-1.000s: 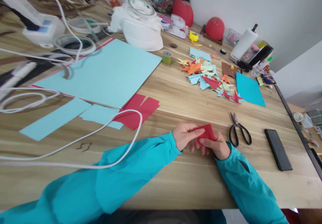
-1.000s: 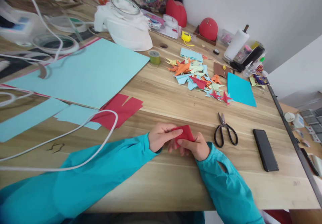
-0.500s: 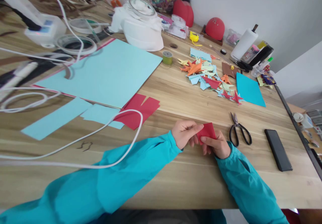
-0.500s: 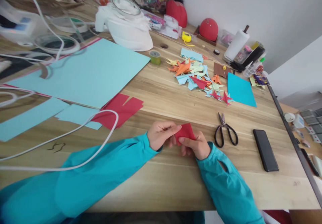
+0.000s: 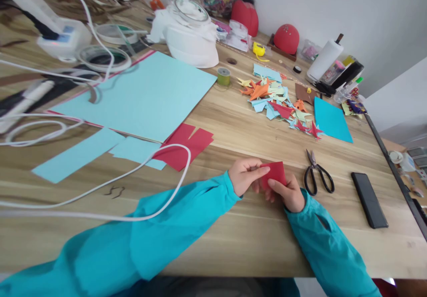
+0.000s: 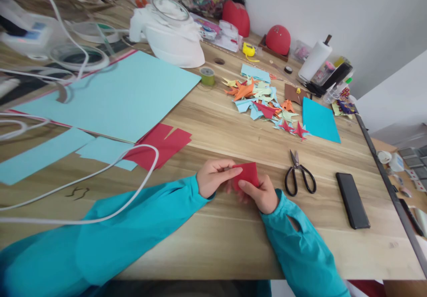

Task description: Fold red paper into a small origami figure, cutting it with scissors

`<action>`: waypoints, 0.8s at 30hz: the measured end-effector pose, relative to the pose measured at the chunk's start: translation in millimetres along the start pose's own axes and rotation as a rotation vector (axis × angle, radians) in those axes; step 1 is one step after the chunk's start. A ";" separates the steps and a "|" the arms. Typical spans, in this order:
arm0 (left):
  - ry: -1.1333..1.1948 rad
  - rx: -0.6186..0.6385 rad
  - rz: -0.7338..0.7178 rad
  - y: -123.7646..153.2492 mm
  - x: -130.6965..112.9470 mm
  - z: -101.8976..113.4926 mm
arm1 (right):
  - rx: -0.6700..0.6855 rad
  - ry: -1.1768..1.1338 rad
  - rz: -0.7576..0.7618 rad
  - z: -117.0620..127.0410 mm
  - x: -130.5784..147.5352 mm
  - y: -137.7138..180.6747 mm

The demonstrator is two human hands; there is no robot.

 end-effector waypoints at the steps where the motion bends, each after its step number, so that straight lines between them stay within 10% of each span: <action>1: 0.005 0.006 0.002 -0.2 0.3 -0.1 | -0.013 -0.007 0.015 1.5 0.6 0.0; 24: -0.022 -0.087 -0.121 -0.3 -9.9 11.7 | -0.053 -0.100 -0.005 6.3 -8.4 -2.3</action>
Point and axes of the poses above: each hand's wrist, its own y-axis away from the middle knuckle, its own z-axis out of the back of the hand, x = y × z, the point moved 9 cm from there along -y, towards the middle knuckle, and after that the axes turned 8 degrees about x, right-handed, at the moved point
